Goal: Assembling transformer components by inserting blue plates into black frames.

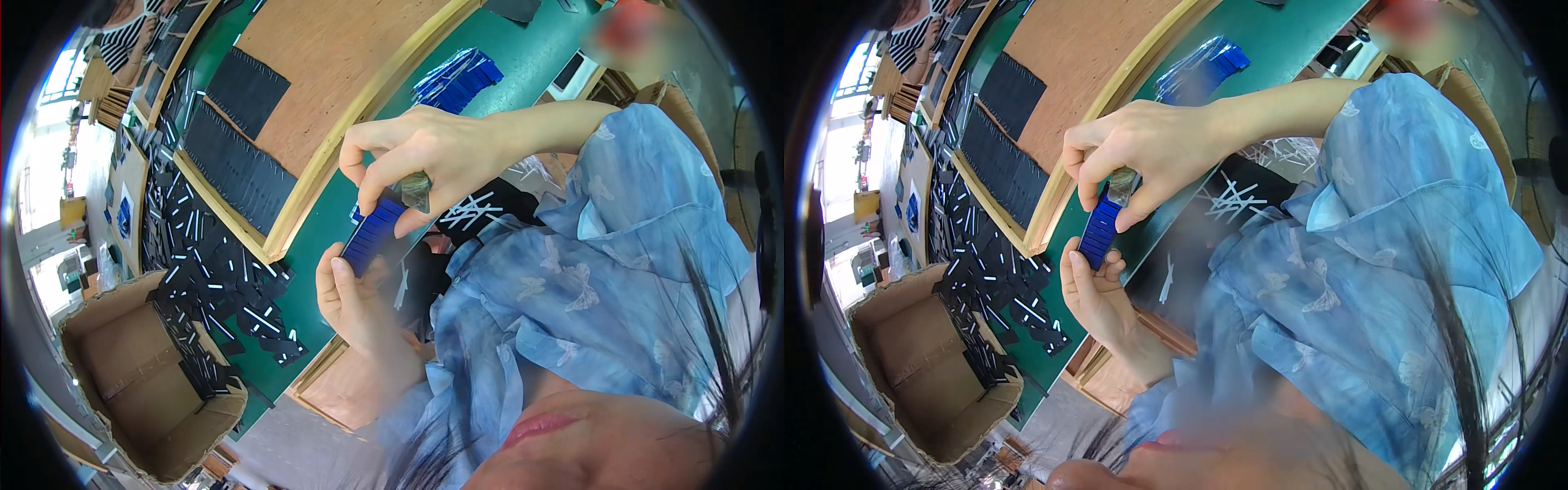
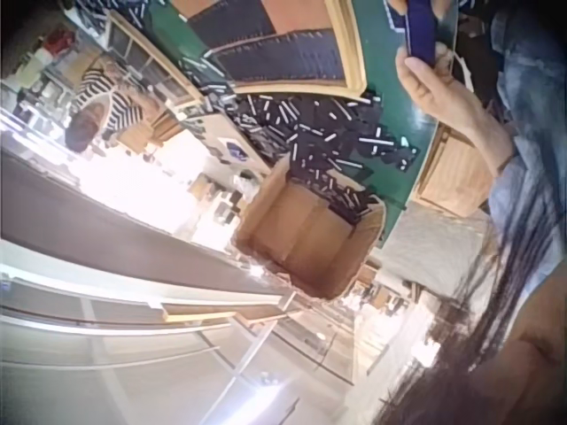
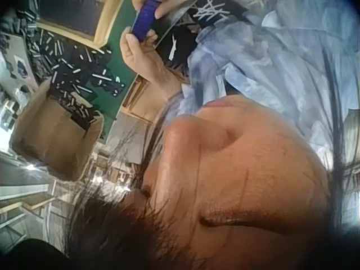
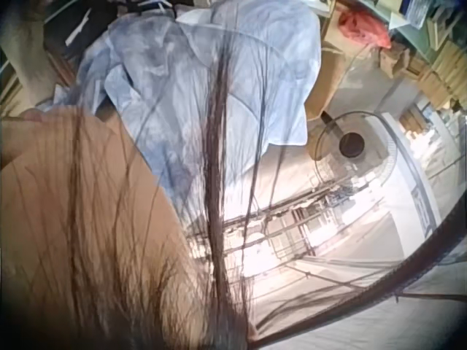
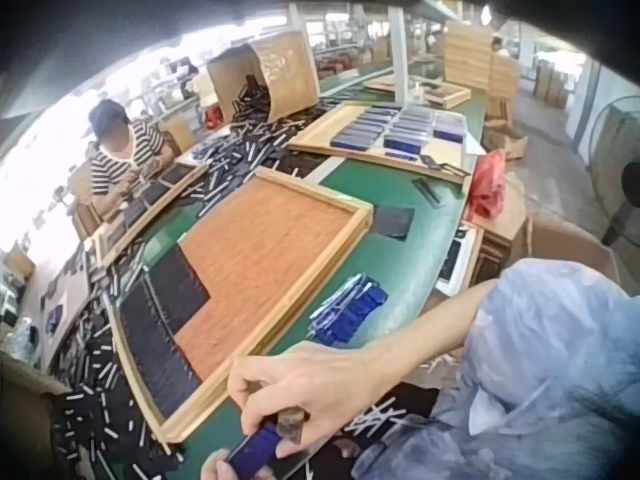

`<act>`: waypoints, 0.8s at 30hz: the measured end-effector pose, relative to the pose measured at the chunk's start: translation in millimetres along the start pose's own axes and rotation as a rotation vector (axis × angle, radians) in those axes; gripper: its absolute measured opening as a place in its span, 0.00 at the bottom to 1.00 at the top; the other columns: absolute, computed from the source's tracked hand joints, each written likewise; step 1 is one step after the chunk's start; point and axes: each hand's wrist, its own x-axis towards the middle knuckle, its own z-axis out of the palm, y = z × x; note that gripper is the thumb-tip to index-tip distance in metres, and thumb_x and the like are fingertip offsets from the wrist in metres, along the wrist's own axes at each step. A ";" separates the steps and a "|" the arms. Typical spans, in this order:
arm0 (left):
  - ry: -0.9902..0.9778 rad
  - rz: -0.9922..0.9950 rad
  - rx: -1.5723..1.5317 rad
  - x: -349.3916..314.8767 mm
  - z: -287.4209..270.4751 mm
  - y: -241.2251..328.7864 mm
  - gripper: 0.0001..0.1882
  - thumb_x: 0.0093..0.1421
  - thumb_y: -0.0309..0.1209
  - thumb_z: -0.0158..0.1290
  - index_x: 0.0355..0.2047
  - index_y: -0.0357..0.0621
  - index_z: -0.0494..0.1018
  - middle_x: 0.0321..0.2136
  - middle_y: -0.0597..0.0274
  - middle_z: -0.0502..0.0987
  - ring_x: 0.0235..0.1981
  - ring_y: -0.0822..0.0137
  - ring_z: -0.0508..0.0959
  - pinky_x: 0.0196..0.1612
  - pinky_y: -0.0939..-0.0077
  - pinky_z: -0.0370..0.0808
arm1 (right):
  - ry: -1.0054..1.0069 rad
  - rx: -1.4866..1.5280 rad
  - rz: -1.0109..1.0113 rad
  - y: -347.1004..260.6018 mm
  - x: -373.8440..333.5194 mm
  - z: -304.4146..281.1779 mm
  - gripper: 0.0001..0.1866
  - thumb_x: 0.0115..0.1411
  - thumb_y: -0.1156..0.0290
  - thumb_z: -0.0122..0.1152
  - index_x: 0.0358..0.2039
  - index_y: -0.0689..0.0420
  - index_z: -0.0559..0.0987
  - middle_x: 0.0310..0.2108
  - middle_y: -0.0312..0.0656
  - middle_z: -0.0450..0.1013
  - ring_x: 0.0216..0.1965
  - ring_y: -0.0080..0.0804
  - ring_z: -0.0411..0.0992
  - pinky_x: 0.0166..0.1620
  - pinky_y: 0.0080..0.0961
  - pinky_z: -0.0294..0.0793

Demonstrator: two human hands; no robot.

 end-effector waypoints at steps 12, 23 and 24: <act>0.031 0.066 0.124 -1.8 1.4 0.6 0.15 0.65 0.33 0.46 0.44 0.31 0.67 0.30 0.50 0.76 0.25 0.66 0.78 0.28 0.80 0.78 | -0.003 -0.194 -0.023 -5.5 -0.2 1.3 0.13 0.40 0.66 0.70 0.28 0.51 0.77 0.35 0.33 0.66 0.29 0.32 0.71 0.26 0.29 0.68; -0.030 -0.030 -0.039 -0.2 -1.3 -0.2 0.14 0.65 0.33 0.46 0.43 0.33 0.68 0.30 0.52 0.75 0.25 0.67 0.77 0.27 0.80 0.76 | -0.015 -0.063 0.010 -7.6 -0.1 1.2 0.14 0.40 0.65 0.70 0.30 0.51 0.78 0.36 0.33 0.66 0.34 0.33 0.71 0.31 0.29 0.69; -0.031 -0.031 -0.038 0.3 -1.5 -0.6 0.14 0.65 0.33 0.46 0.43 0.33 0.68 0.30 0.52 0.75 0.25 0.67 0.77 0.27 0.80 0.76 | -0.014 -0.063 0.011 -6.7 -0.6 1.3 0.14 0.40 0.65 0.70 0.30 0.51 0.78 0.36 0.33 0.66 0.34 0.33 0.71 0.31 0.29 0.69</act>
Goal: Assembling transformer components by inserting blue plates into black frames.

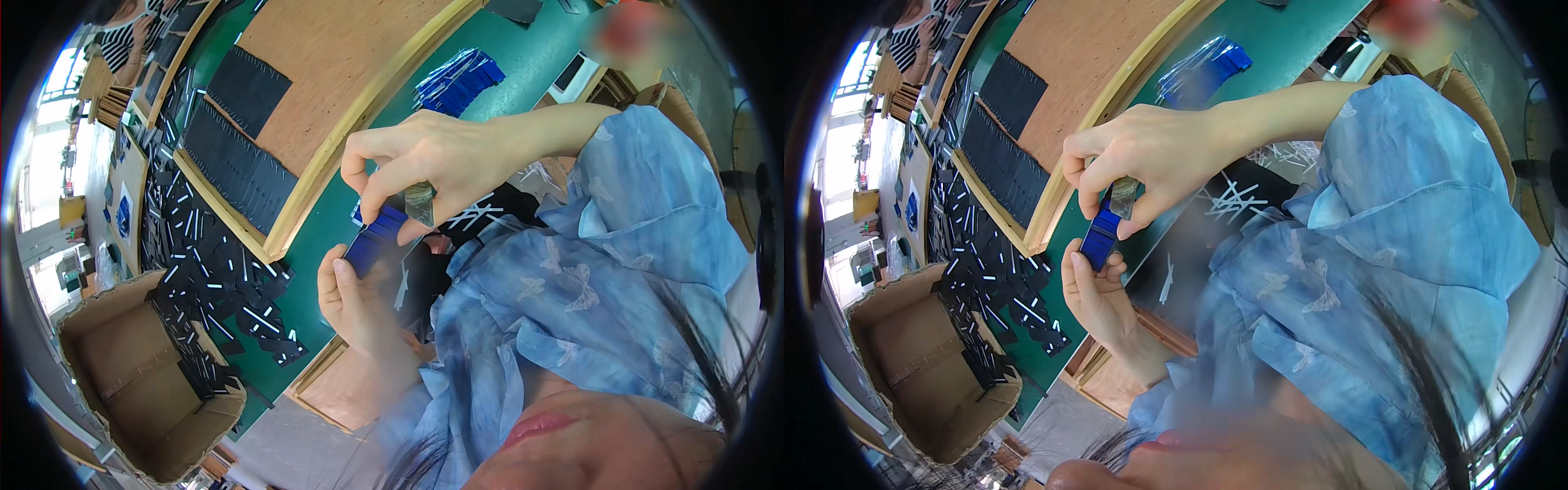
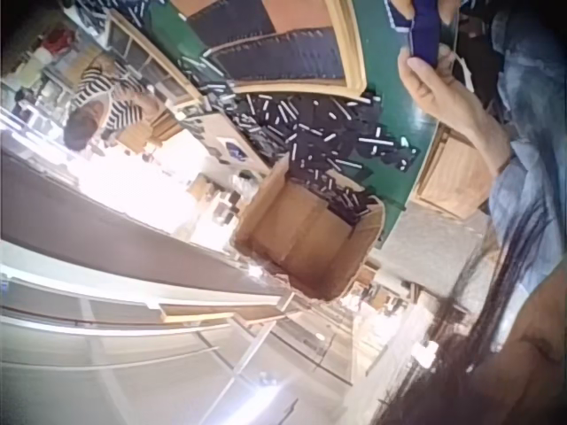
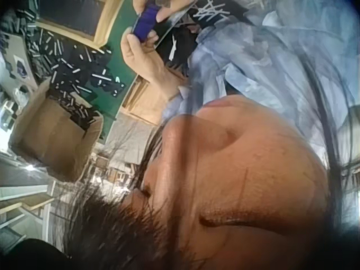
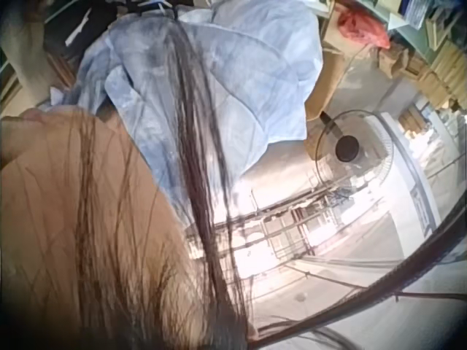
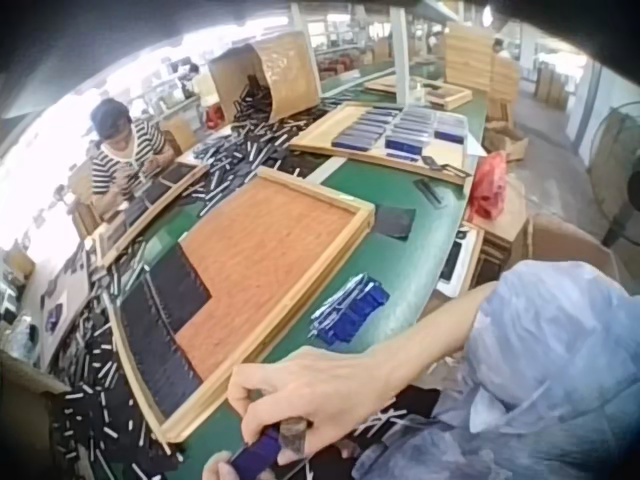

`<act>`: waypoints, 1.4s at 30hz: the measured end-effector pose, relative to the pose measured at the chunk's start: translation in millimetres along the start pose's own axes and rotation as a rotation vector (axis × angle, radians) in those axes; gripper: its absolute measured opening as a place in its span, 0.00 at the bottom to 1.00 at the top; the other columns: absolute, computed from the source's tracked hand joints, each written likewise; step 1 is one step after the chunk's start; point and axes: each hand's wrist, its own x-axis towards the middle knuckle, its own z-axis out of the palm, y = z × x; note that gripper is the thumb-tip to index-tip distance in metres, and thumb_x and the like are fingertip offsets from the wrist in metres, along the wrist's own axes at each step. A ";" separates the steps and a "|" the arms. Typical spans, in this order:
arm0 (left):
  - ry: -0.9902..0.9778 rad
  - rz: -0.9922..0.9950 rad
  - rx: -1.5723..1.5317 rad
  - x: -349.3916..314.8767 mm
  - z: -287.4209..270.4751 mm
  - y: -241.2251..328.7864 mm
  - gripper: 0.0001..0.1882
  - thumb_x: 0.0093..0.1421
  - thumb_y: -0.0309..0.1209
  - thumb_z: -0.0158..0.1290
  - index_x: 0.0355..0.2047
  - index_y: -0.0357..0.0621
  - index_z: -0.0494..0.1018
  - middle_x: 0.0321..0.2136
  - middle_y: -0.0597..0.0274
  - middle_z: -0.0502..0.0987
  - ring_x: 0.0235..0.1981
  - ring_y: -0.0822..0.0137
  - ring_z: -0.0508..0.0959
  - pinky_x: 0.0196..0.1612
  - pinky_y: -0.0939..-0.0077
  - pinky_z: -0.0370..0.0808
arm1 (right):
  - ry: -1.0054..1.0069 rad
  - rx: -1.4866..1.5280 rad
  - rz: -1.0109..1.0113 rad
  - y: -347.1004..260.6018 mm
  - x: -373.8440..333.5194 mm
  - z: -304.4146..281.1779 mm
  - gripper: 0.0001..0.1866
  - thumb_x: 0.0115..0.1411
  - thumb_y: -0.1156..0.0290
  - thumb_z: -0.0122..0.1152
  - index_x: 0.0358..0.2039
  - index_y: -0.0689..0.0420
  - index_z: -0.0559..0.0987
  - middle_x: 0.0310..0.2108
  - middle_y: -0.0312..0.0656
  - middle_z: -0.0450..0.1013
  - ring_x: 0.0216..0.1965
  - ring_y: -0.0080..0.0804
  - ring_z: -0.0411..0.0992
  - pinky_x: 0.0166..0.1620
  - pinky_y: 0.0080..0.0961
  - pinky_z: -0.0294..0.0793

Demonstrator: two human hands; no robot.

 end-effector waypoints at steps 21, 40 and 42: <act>0.024 0.017 0.042 -1.4 -0.4 0.3 0.14 0.65 0.33 0.45 0.43 0.32 0.67 0.30 0.50 0.76 0.25 0.65 0.77 0.27 0.80 0.77 | -0.033 0.041 0.078 -0.9 -3.0 -4.5 0.19 0.40 0.64 0.72 0.33 0.51 0.77 0.37 0.34 0.66 0.37 0.33 0.70 0.35 0.29 0.70; 0.026 0.051 0.076 -2.1 -0.5 -1.6 0.14 0.65 0.33 0.45 0.43 0.32 0.68 0.31 0.49 0.76 0.25 0.66 0.77 0.28 0.80 0.77 | -0.034 0.015 0.117 -0.7 -5.2 -5.4 0.17 0.39 0.67 0.71 0.31 0.51 0.76 0.38 0.34 0.66 0.39 0.34 0.70 0.36 0.29 0.70; 0.021 0.064 0.085 -2.0 -0.9 -2.0 0.14 0.65 0.32 0.45 0.43 0.32 0.68 0.31 0.49 0.76 0.25 0.66 0.77 0.28 0.80 0.77 | -0.034 0.011 0.117 -1.2 -4.9 -5.2 0.17 0.39 0.68 0.71 0.31 0.51 0.76 0.38 0.35 0.66 0.39 0.34 0.70 0.36 0.29 0.70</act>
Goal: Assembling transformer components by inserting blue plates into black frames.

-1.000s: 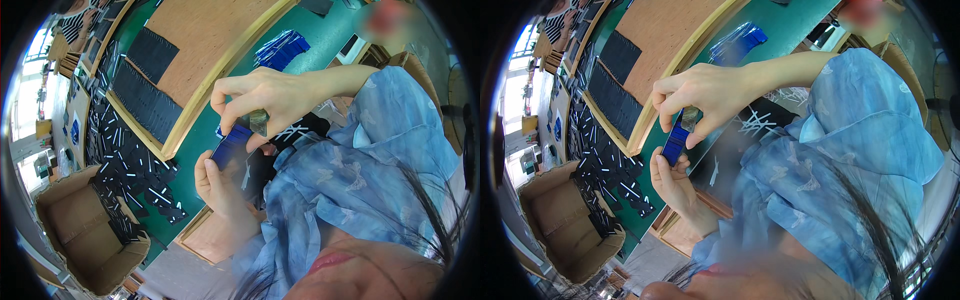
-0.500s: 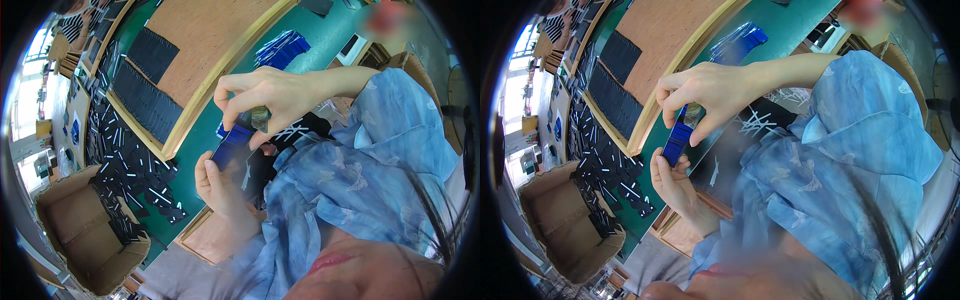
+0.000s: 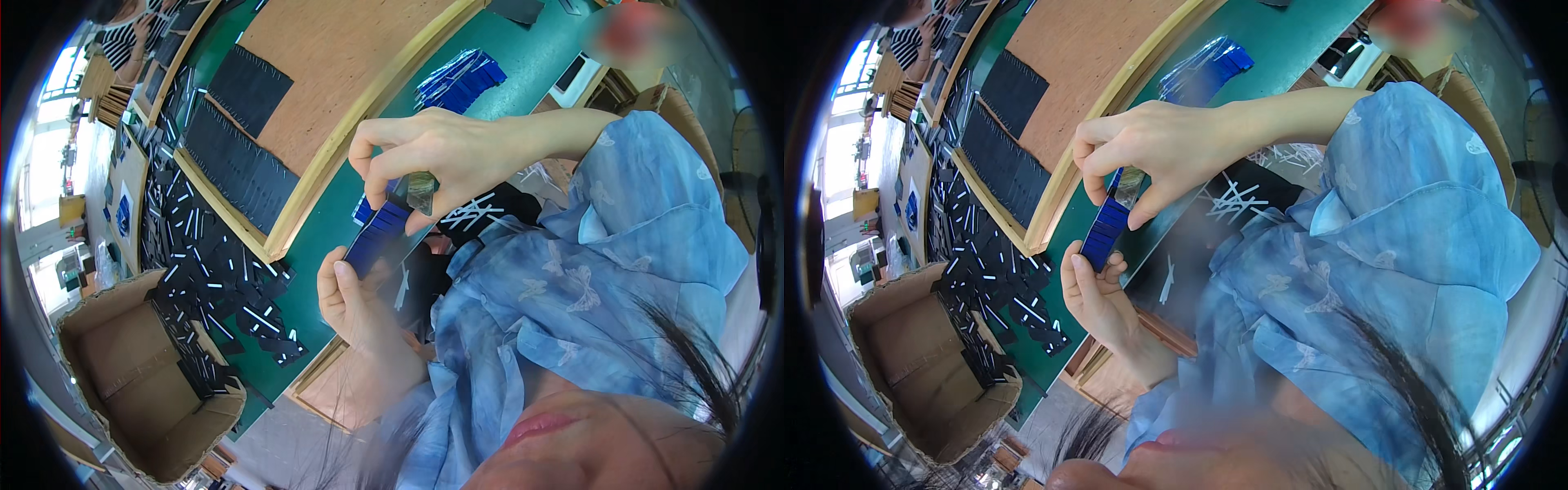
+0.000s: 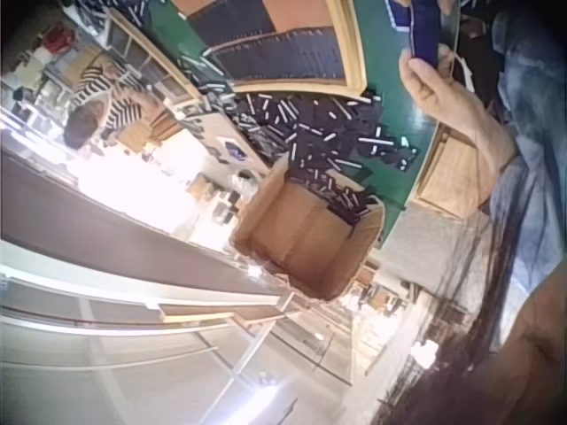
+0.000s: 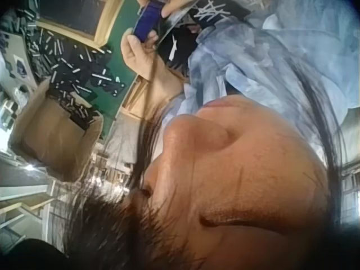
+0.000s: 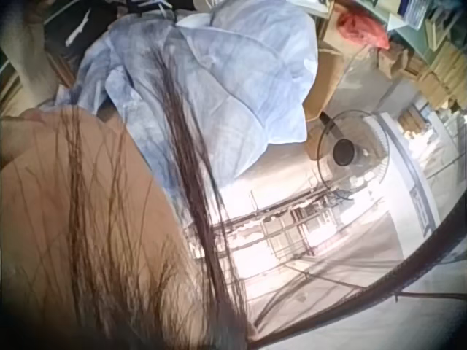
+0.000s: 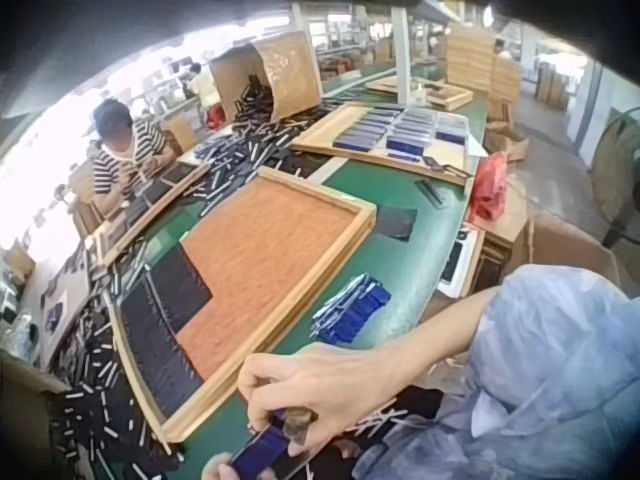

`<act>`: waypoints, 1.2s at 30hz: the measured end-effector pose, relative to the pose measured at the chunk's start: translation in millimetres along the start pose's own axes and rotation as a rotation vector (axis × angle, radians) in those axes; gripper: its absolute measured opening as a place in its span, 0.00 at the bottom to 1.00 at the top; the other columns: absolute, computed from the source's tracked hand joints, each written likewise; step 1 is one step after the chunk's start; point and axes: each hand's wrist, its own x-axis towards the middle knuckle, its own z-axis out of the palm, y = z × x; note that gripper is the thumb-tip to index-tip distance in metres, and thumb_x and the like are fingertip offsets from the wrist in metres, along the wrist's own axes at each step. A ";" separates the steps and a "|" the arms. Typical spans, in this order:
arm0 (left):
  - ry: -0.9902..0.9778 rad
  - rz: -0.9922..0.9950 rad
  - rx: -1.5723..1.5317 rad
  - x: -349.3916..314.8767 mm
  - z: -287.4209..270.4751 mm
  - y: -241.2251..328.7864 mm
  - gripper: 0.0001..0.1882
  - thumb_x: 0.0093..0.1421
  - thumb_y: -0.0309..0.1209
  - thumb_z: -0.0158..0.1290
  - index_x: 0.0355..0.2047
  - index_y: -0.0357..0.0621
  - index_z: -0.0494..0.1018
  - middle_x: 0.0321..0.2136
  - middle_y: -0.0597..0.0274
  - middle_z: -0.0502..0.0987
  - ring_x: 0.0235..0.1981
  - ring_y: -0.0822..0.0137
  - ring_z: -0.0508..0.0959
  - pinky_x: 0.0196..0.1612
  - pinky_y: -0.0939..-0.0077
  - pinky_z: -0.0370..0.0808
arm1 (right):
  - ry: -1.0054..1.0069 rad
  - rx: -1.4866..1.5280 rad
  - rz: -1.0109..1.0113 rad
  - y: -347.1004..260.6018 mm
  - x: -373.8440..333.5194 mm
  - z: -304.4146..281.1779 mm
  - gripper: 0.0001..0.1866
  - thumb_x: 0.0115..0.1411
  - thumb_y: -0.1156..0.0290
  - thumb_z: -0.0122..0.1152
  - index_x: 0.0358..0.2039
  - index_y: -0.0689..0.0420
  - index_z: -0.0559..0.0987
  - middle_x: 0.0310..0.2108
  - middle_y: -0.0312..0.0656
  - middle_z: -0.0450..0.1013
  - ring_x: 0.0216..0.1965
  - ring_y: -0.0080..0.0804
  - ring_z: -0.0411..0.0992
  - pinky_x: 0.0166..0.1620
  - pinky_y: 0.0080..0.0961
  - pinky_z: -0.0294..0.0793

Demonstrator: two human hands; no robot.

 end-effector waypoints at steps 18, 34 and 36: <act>-0.026 -0.059 -0.064 4.3 -7.8 1.2 0.15 0.65 0.34 0.45 0.44 0.33 0.67 0.31 0.52 0.75 0.25 0.67 0.76 0.28 0.80 0.75 | 0.010 0.117 -0.022 2.4 3.8 3.7 0.16 0.41 0.66 0.71 0.31 0.52 0.77 0.37 0.36 0.67 0.41 0.35 0.69 0.40 0.29 0.69; 0.022 0.067 0.170 -6.2 14.4 14.7 0.13 0.65 0.30 0.45 0.43 0.30 0.68 0.30 0.50 0.77 0.24 0.67 0.78 0.27 0.81 0.77 | -0.105 0.279 0.281 5.9 12.0 -0.7 0.15 0.49 0.59 0.67 0.29 0.59 0.80 0.29 0.38 0.70 0.29 0.26 0.69 0.32 0.22 0.66; 0.021 0.075 0.205 -6.4 17.4 14.1 0.13 0.65 0.29 0.45 0.43 0.29 0.69 0.30 0.51 0.77 0.24 0.67 0.78 0.27 0.81 0.77 | -0.212 0.361 0.401 5.6 13.1 -0.8 0.11 0.51 0.65 0.66 0.29 0.59 0.81 0.33 0.40 0.71 0.33 0.28 0.70 0.37 0.22 0.68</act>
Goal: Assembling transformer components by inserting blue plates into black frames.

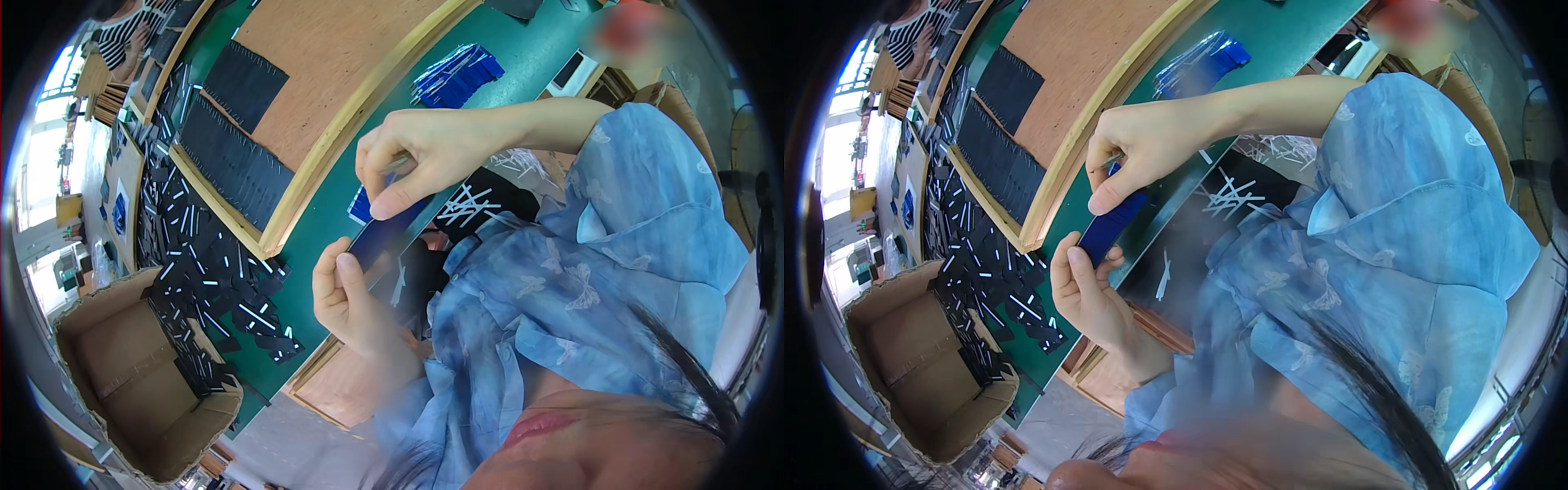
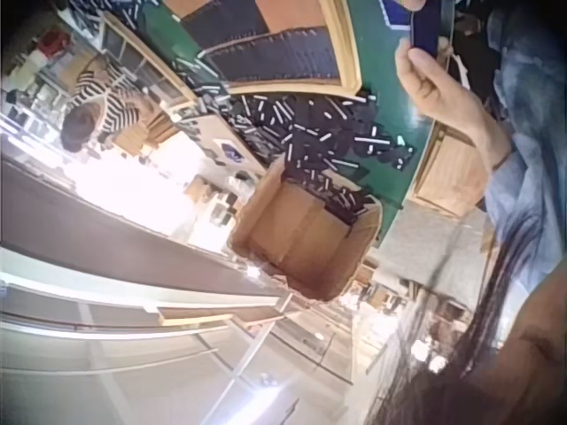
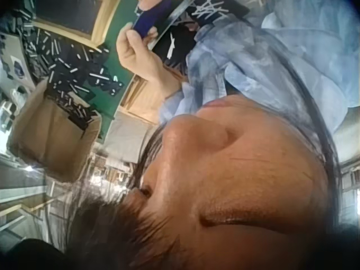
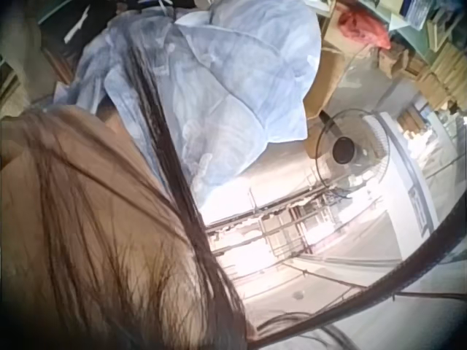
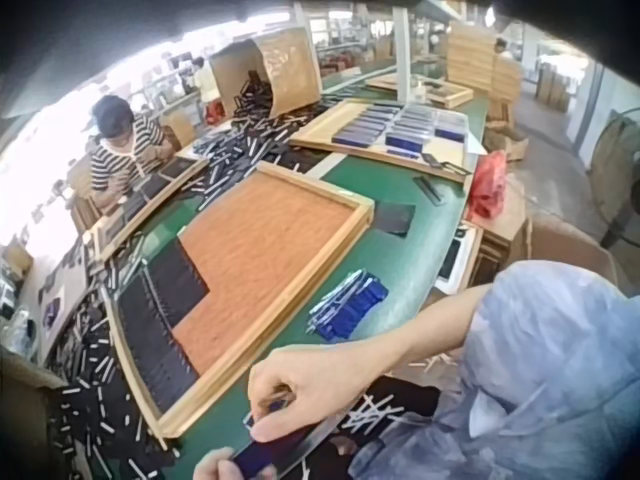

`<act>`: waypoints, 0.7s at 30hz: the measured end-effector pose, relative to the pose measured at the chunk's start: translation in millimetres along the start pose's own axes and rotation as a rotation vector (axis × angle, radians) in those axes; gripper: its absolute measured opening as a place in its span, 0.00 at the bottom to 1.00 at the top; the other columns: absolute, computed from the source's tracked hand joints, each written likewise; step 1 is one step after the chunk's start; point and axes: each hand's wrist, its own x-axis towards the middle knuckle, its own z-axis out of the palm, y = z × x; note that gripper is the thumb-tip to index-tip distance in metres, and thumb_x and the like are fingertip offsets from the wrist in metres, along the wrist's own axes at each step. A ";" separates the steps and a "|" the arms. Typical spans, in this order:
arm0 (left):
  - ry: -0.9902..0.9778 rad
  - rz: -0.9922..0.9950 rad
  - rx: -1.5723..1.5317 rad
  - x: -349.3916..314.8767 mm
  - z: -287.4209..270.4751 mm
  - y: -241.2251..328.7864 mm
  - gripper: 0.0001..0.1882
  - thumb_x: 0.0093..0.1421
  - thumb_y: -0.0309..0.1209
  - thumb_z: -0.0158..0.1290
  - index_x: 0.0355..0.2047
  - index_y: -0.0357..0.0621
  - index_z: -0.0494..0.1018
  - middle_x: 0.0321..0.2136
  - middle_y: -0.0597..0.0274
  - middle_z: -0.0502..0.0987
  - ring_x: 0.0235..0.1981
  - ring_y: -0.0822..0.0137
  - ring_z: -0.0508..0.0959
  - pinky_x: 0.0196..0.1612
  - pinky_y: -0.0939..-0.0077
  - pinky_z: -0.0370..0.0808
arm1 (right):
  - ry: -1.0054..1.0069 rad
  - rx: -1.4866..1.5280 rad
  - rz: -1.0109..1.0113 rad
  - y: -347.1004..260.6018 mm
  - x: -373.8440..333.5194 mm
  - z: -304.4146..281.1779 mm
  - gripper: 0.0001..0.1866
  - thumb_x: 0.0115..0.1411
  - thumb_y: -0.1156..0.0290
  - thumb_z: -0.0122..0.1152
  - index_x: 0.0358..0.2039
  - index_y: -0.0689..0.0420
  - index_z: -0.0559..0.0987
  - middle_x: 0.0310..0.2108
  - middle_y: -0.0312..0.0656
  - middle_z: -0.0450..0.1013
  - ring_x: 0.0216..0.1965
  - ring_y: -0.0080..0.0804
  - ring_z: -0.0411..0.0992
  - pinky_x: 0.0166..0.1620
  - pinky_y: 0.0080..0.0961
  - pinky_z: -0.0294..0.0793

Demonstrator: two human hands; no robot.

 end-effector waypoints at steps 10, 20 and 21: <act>-0.011 0.021 0.031 -1.8 -1.6 0.3 0.13 0.64 0.29 0.47 0.41 0.28 0.70 0.30 0.51 0.77 0.24 0.68 0.78 0.27 0.81 0.77 | -0.036 0.032 -0.089 7.6 4.5 2.6 0.09 0.53 0.68 0.64 0.26 0.61 0.81 0.33 0.42 0.74 0.34 0.29 0.72 0.37 0.22 0.69; -0.026 0.105 0.128 -1.3 6.8 1.5 0.12 0.64 0.27 0.46 0.42 0.28 0.70 0.30 0.52 0.77 0.25 0.69 0.78 0.29 0.81 0.76 | 0.027 -0.128 -0.166 -2.8 9.1 0.9 0.13 0.46 0.61 0.69 0.26 0.58 0.81 0.31 0.41 0.73 0.35 0.34 0.73 0.37 0.25 0.71; 0.009 0.099 0.210 -3.3 7.8 0.8 0.10 0.61 0.22 0.47 0.43 0.33 0.70 0.29 0.55 0.78 0.28 0.70 0.77 0.33 0.81 0.75 | 0.104 -0.286 -0.268 -7.1 14.3 8.9 0.16 0.43 0.57 0.71 0.25 0.57 0.79 0.31 0.41 0.71 0.34 0.37 0.72 0.36 0.28 0.70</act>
